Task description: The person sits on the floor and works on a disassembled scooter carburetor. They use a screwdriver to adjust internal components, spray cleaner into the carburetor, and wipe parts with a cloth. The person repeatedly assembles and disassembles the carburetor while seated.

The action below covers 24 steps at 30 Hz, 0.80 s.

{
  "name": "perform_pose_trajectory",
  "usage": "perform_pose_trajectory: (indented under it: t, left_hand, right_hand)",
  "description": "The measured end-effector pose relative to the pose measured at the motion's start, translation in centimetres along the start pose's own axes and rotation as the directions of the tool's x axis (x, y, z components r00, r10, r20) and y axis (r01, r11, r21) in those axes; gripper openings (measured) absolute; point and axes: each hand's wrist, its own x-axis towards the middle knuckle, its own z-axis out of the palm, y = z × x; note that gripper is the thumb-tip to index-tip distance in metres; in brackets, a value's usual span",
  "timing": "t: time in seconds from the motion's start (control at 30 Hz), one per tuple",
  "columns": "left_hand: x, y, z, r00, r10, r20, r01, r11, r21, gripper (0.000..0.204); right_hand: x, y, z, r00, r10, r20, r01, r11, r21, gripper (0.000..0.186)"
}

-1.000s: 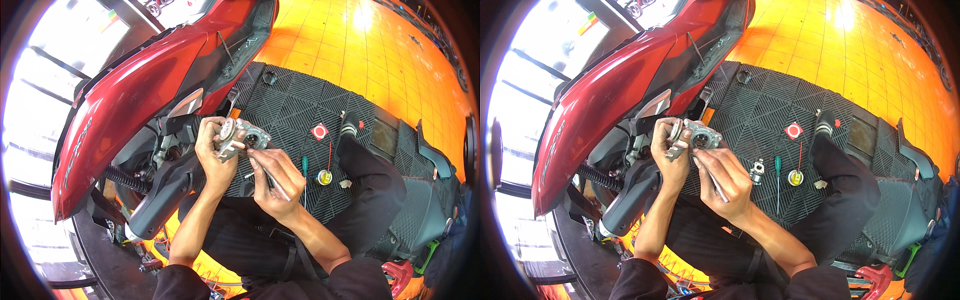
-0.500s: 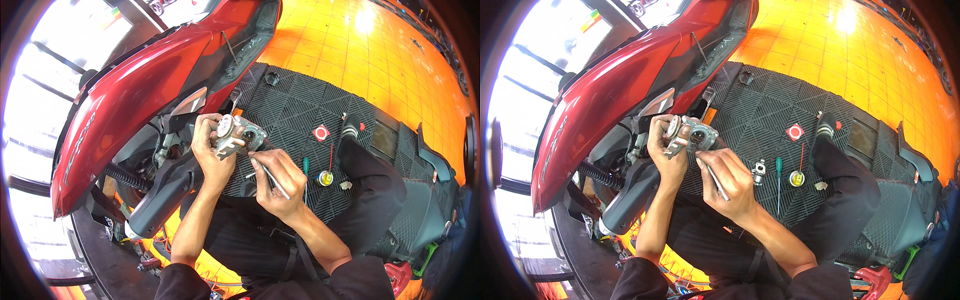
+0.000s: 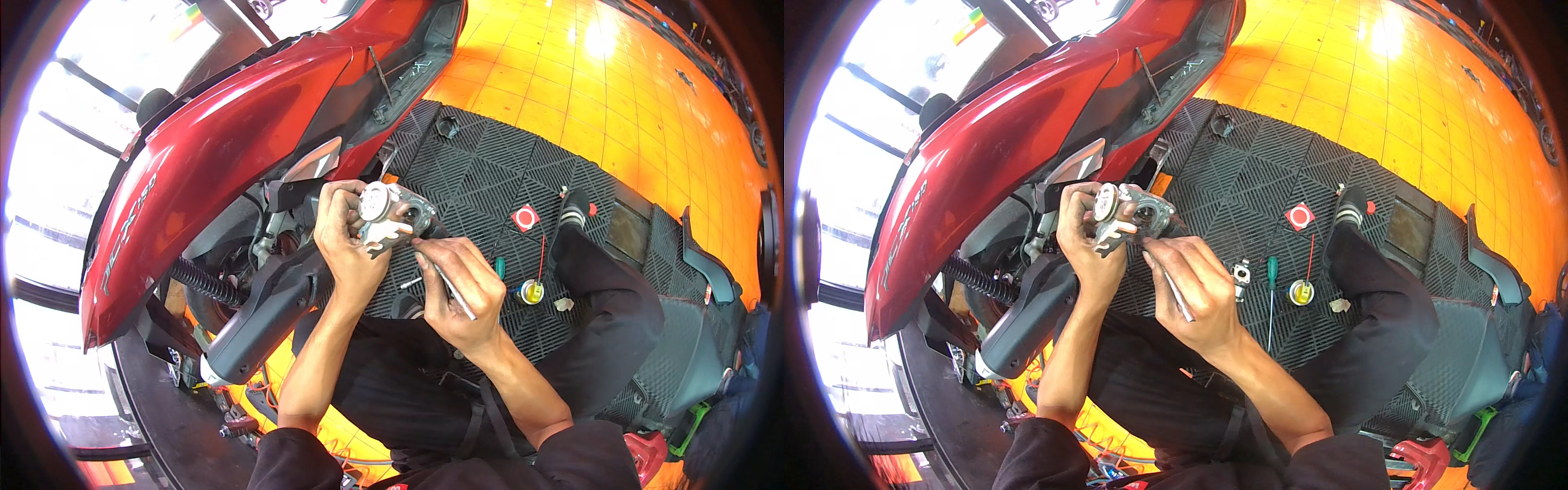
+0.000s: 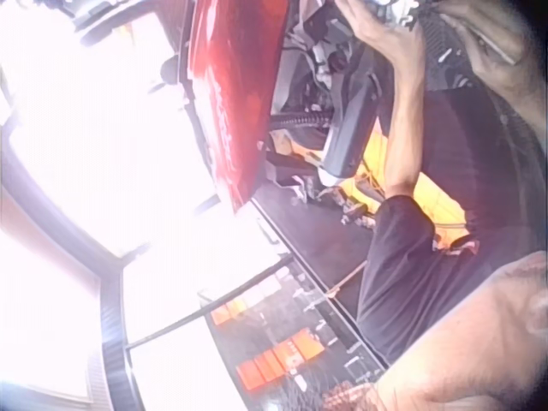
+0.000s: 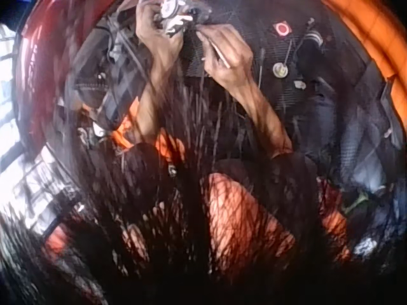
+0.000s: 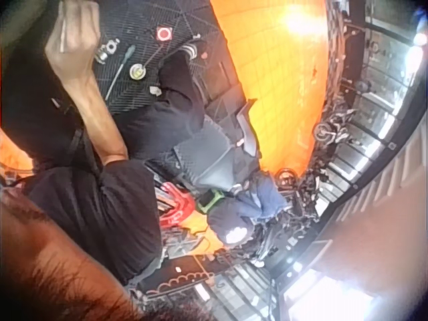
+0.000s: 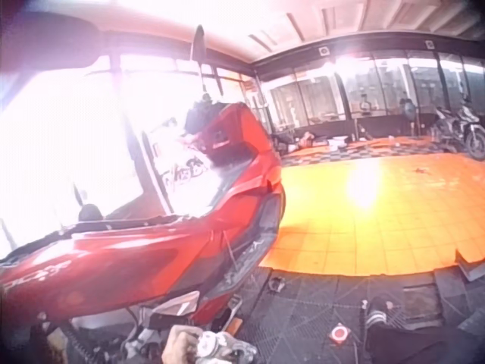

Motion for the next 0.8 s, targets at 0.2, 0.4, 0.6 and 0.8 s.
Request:
perform_pose_trajectory:
  t: [0.2, 0.4, 0.6, 0.8]
  left_hand:
    - [-0.2, -0.3, -0.3, 1.000, 0.005, 0.014, -0.004, 1.000, -0.024, 0.032]
    - [-0.1, -0.2, 0.0, 0.999, 0.028, 0.028, -0.028, 0.999, -0.015, 0.030]
    - [0.0, -0.4, -0.2, 0.999, -0.011, 0.031, 0.011, 1.000, -0.016, 0.028]
    - [-0.3, -0.1, 0.5, 0.995, -0.071, 0.073, 0.078, 0.992, -0.095, 0.024]
  right_hand:
    - [-0.1, 0.2, -0.4, 0.999, 0.037, 0.035, -0.037, 0.999, 0.000, 0.028]
    - [0.1, -0.4, 0.1, 0.999, 0.033, 0.018, -0.034, 0.998, 0.050, 0.024]
    - [0.2, -0.6, -0.2, 0.998, 0.062, 0.034, -0.061, 0.998, -0.009, 0.023]
    - [0.2, -0.9, 0.4, 0.995, 0.088, -0.043, -0.084, 0.993, 0.082, 0.019]
